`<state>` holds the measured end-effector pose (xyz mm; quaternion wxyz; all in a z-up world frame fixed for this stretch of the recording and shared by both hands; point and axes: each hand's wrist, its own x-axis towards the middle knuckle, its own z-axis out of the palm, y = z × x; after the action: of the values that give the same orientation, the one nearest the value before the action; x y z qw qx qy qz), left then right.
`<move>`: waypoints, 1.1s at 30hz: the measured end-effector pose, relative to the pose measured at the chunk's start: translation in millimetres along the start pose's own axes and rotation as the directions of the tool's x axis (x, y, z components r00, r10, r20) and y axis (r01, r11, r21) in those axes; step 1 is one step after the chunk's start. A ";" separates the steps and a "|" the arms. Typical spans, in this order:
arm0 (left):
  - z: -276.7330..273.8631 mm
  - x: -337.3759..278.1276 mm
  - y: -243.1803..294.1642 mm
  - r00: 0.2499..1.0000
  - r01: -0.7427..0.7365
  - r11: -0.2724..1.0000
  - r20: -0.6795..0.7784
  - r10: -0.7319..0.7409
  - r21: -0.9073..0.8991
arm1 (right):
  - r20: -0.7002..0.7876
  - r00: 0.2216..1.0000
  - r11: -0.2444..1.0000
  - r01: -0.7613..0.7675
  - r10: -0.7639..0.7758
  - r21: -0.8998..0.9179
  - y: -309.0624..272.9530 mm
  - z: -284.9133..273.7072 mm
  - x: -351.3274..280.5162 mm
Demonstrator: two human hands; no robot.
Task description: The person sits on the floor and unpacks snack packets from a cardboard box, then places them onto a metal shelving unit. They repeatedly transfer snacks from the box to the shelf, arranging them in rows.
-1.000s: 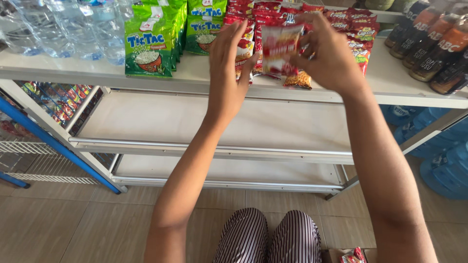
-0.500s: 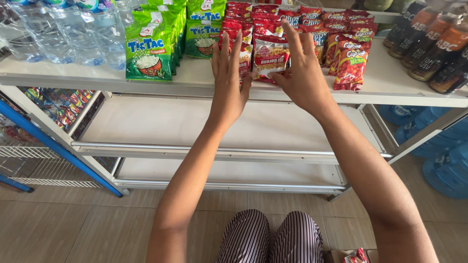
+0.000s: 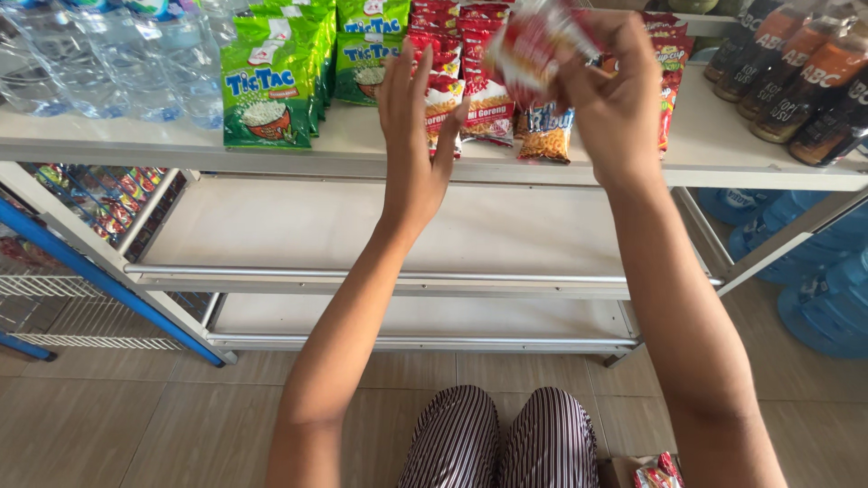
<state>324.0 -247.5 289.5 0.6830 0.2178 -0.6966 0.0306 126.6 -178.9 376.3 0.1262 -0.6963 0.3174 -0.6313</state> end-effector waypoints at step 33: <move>-10.9 21.1 -42.1 0.862 0.091 0.986 0.484 -0.147 0.137 | 0.413 0.889 0.506 0.454 -0.199 -0.734 32.7 10.4 5.1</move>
<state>349.4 -287.4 299.8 0.4704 0.2981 -0.8301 -0.0302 127.4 -209.3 359.8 -0.2879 -0.8024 0.4115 -0.3223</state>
